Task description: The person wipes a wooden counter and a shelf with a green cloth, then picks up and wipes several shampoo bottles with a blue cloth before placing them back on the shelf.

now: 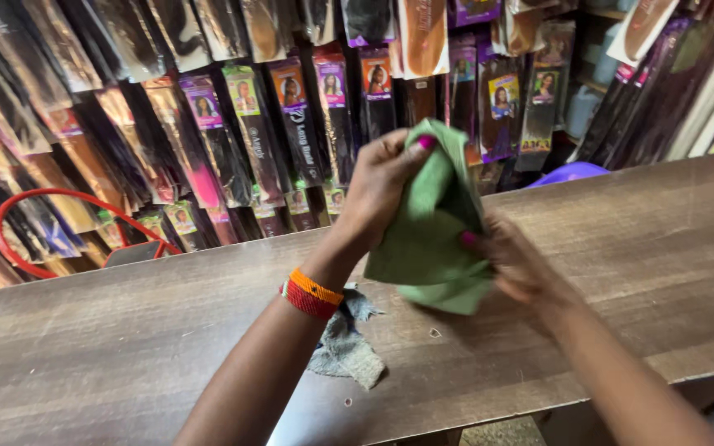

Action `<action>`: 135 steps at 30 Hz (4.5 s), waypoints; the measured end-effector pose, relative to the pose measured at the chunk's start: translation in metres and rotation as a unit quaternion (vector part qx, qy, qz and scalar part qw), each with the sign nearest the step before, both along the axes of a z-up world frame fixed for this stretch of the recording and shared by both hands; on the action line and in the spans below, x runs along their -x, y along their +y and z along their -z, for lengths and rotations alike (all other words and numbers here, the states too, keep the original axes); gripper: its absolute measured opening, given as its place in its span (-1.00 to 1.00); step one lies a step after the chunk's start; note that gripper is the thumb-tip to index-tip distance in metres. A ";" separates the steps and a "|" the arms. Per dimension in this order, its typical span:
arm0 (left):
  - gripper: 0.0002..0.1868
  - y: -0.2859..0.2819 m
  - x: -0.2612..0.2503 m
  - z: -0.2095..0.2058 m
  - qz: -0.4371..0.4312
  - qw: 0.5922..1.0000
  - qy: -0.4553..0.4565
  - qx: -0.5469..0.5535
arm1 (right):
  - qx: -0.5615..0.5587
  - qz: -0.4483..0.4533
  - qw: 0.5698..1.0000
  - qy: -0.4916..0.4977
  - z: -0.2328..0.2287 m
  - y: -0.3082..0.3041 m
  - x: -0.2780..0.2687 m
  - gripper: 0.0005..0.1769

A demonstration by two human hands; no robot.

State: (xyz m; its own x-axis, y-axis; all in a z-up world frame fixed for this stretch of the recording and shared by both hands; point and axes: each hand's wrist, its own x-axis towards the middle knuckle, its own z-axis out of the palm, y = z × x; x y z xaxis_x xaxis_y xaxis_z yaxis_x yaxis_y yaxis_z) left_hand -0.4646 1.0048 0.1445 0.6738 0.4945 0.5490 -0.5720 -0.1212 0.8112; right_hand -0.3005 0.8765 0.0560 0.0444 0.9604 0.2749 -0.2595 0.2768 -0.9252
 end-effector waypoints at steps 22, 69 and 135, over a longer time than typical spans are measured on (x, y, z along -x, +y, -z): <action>-0.21 -0.001 -0.062 0.140 -0.073 0.663 0.444 -0.599 | 0.205 0.224 0.621 -0.723 0.079 -0.054 -0.051 0.00; -0.19 -0.252 -0.791 0.166 0.048 0.679 0.295 -0.671 | 0.404 0.500 0.462 -0.611 0.130 -0.378 -0.659 -0.34; -0.42 0.078 0.197 0.139 -0.153 0.661 0.460 -0.573 | 0.170 0.198 0.674 -0.691 0.033 -0.003 0.250 0.05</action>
